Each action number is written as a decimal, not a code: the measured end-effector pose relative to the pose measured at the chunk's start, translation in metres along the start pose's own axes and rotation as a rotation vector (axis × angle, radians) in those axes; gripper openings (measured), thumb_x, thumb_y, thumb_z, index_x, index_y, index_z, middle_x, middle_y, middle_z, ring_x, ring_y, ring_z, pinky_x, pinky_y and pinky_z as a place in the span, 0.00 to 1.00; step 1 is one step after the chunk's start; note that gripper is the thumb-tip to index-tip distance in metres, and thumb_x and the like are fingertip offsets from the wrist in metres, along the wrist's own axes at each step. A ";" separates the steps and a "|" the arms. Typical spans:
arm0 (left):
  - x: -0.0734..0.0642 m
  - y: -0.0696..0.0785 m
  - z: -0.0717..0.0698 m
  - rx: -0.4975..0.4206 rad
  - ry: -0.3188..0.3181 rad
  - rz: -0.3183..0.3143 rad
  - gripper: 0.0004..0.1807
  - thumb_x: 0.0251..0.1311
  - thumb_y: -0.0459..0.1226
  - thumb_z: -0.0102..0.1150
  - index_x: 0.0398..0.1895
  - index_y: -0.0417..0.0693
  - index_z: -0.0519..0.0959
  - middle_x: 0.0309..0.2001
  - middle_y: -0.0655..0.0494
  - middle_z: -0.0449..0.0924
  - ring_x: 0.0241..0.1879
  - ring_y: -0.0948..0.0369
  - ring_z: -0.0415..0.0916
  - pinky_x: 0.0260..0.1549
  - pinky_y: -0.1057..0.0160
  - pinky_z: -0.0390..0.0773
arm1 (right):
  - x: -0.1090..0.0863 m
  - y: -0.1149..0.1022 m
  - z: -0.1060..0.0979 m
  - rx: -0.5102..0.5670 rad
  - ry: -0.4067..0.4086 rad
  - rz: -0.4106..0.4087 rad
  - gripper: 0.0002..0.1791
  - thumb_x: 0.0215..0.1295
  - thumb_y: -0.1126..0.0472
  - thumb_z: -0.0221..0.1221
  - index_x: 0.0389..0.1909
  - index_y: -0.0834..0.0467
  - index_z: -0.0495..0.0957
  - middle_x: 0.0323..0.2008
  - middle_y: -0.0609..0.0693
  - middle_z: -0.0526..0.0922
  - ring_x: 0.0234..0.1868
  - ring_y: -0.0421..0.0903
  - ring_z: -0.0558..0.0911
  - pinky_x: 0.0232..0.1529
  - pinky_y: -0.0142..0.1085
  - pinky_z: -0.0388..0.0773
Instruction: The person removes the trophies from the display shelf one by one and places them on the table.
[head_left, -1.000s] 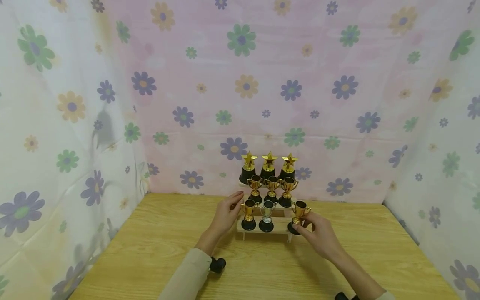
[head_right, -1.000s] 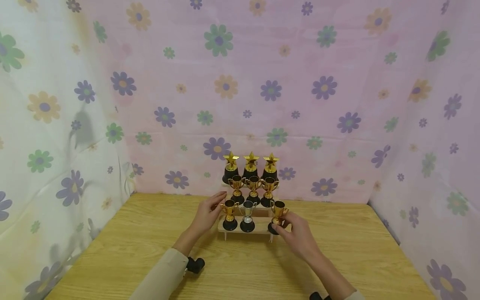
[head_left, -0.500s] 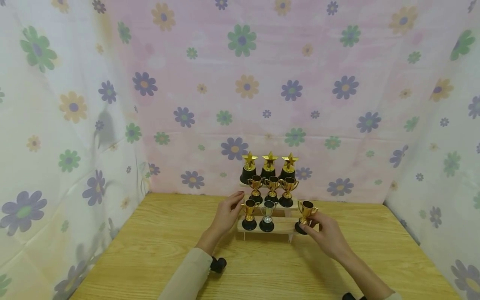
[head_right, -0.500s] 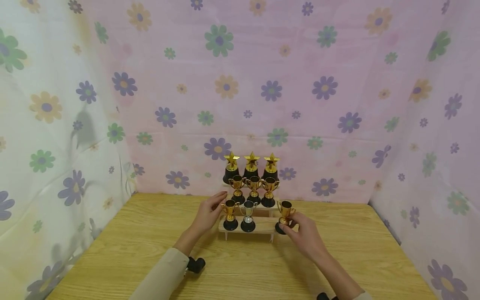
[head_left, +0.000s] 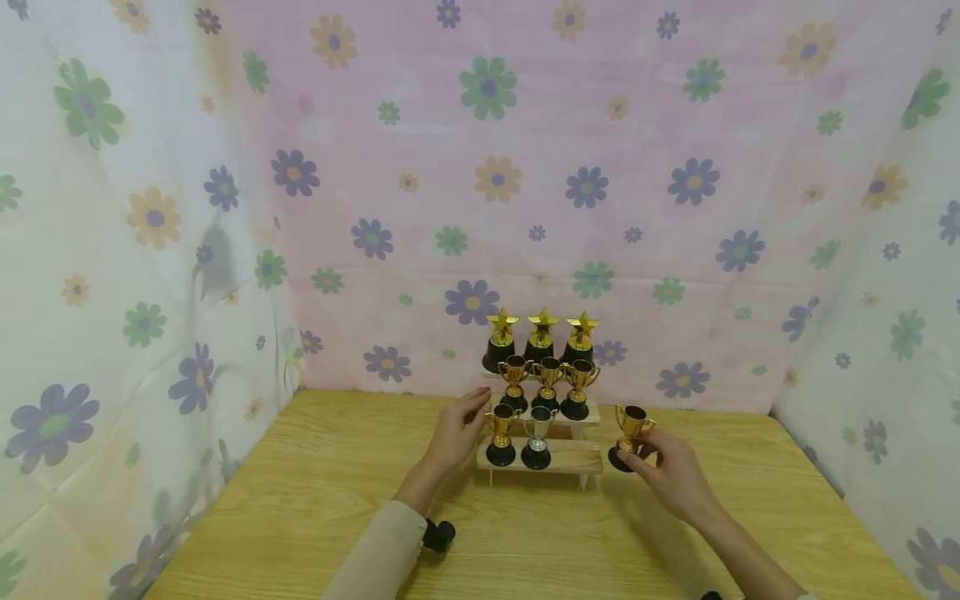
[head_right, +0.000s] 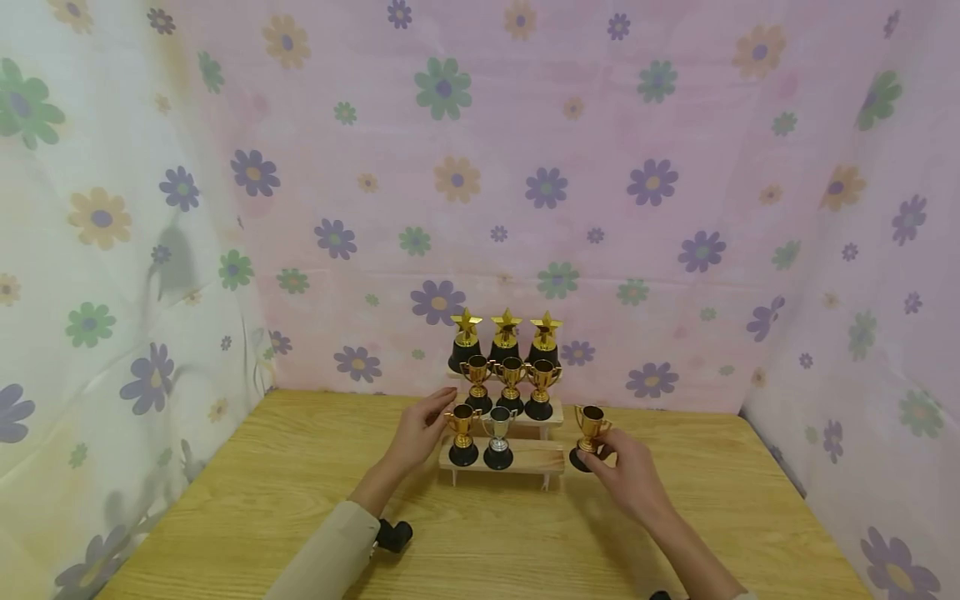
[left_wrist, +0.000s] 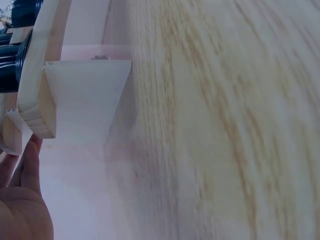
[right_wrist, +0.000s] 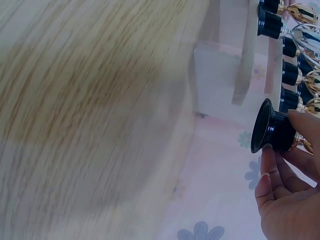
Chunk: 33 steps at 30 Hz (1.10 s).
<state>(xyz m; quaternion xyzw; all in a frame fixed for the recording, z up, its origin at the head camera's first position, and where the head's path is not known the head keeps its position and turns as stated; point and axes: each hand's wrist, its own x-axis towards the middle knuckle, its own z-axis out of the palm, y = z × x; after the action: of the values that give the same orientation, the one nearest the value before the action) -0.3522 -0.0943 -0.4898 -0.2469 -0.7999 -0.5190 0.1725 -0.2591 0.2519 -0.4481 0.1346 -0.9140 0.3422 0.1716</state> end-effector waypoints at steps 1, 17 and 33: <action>0.000 0.000 0.000 -0.001 -0.001 -0.006 0.18 0.75 0.29 0.53 0.64 0.29 0.76 0.67 0.33 0.72 0.66 0.43 0.73 0.55 0.50 0.81 | 0.000 0.001 0.000 -0.003 0.000 0.004 0.09 0.66 0.59 0.69 0.43 0.59 0.85 0.31 0.44 0.82 0.30 0.40 0.74 0.26 0.32 0.69; 0.001 0.001 0.000 0.014 0.006 0.014 0.18 0.75 0.28 0.53 0.64 0.28 0.76 0.67 0.32 0.73 0.64 0.43 0.75 0.54 0.51 0.82 | 0.004 0.027 -0.004 -0.016 -0.030 0.080 0.14 0.68 0.57 0.68 0.46 0.62 0.85 0.38 0.51 0.87 0.38 0.45 0.81 0.38 0.39 0.80; 0.001 0.000 0.000 0.017 0.003 0.012 0.18 0.75 0.29 0.53 0.63 0.28 0.77 0.66 0.34 0.74 0.65 0.44 0.75 0.54 0.52 0.82 | 0.003 0.043 -0.006 -0.005 -0.076 0.139 0.17 0.67 0.57 0.68 0.48 0.66 0.83 0.40 0.55 0.86 0.40 0.50 0.83 0.39 0.42 0.81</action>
<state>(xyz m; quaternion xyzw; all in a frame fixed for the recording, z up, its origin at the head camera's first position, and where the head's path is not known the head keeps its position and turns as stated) -0.3526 -0.0941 -0.4893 -0.2494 -0.8026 -0.5114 0.1790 -0.2760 0.2873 -0.4679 0.0834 -0.9278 0.3456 0.1132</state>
